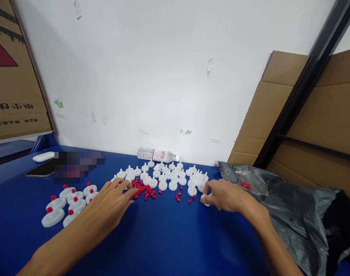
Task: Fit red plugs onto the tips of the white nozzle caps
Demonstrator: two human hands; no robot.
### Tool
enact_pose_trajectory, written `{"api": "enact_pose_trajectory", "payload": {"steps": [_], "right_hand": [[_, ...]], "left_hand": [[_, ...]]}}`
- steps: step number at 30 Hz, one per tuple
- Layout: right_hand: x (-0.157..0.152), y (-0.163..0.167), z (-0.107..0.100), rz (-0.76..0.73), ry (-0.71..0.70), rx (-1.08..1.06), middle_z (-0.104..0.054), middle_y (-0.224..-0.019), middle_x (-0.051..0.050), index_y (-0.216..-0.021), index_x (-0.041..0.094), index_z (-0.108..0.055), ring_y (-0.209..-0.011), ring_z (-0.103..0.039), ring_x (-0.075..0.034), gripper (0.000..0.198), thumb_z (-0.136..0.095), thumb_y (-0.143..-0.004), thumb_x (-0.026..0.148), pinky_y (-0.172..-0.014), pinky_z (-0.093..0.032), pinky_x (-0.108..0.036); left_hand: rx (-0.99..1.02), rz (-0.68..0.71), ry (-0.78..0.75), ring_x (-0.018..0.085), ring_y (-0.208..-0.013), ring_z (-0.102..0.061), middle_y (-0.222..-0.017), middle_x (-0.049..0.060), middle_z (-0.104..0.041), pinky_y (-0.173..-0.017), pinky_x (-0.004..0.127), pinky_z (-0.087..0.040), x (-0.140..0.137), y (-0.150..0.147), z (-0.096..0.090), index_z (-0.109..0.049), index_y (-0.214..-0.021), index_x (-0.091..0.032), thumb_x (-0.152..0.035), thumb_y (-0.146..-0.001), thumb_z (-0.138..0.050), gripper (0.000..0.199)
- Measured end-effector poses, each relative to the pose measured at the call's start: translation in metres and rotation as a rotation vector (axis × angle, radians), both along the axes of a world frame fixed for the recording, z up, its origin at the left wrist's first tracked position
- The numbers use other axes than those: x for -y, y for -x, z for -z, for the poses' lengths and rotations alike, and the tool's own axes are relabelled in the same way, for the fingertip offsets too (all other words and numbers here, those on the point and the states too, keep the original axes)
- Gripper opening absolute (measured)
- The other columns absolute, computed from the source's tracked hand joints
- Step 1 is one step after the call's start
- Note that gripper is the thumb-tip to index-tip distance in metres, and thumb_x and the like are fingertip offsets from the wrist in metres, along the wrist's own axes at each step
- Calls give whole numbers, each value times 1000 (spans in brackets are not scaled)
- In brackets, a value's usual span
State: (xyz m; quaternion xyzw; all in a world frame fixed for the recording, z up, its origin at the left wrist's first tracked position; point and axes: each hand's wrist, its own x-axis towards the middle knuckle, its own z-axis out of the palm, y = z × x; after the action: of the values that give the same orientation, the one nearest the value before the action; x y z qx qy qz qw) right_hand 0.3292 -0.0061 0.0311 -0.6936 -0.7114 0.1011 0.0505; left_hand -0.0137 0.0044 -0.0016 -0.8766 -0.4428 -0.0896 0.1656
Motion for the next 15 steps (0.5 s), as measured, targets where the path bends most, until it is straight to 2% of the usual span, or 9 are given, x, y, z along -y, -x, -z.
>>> {"api": "enact_pose_trajectory", "payload": {"steps": [2, 4, 7, 9, 11, 15], "right_hand": [[0, 2, -8, -60, -87, -15, -76, -84, -4, -99, 24, -72, -68, -71, -20, 28, -61, -84, 45, -60, -48, -28], [0, 13, -16, -71, -236, 4, -76, -92, -5, -105, 23, -71, -81, -70, -24, 34, -55, -88, 48, -67, -48, -30], [1, 42, -19, -58, -361, -7, -74, -80, -4, -101, 24, -71, -75, -69, -23, 40, -45, -94, 53, -63, -44, -30], [3, 62, -13, -57, -425, -26, -73, -77, -4, -100, 23, -70, -73, -69, -23, 39, -44, -95, 51, -62, -43, -29], [5, 80, -4, -77, -440, -21, -73, -77, -4, -111, 22, -66, -71, -68, -23, 35, -49, -94, 47, -61, -42, -29], [11, 108, 15, -189, -503, -44, -72, -101, -6, -116, 25, -65, -75, -68, -20, 30, -52, -94, 39, -66, -46, -29]], "left_hand": [[-37, 2, -14, 32, -103, -54, -106, 14, -64, -85, 45, -44, -4, 1, 5, -67, -108, -17, -8, -90, -47, 28], [-79, -15, 9, 32, -102, -56, -105, 15, -66, -86, 45, -45, -6, 1, 7, -68, -106, -16, -9, -92, -46, 27], [-103, -46, 72, 32, -100, -60, -104, 15, -67, -85, 46, -47, -8, 0, 3, -69, -105, -15, -13, -95, -46, 25], [-110, -60, 104, 32, -99, -61, -104, 14, -68, -84, 46, -49, -8, -1, 1, -69, -103, -15, -12, -95, -46, 25], [-119, -70, 111, 32, -99, -62, -102, 13, -69, -82, 46, -50, -9, -3, 0, -70, -102, -16, -9, -94, -46, 26], [-116, -83, 91, 32, -97, -64, -100, 13, -69, -80, 47, -52, -7, -6, 2, -69, -102, -16, -4, -92, -45, 29]]}}
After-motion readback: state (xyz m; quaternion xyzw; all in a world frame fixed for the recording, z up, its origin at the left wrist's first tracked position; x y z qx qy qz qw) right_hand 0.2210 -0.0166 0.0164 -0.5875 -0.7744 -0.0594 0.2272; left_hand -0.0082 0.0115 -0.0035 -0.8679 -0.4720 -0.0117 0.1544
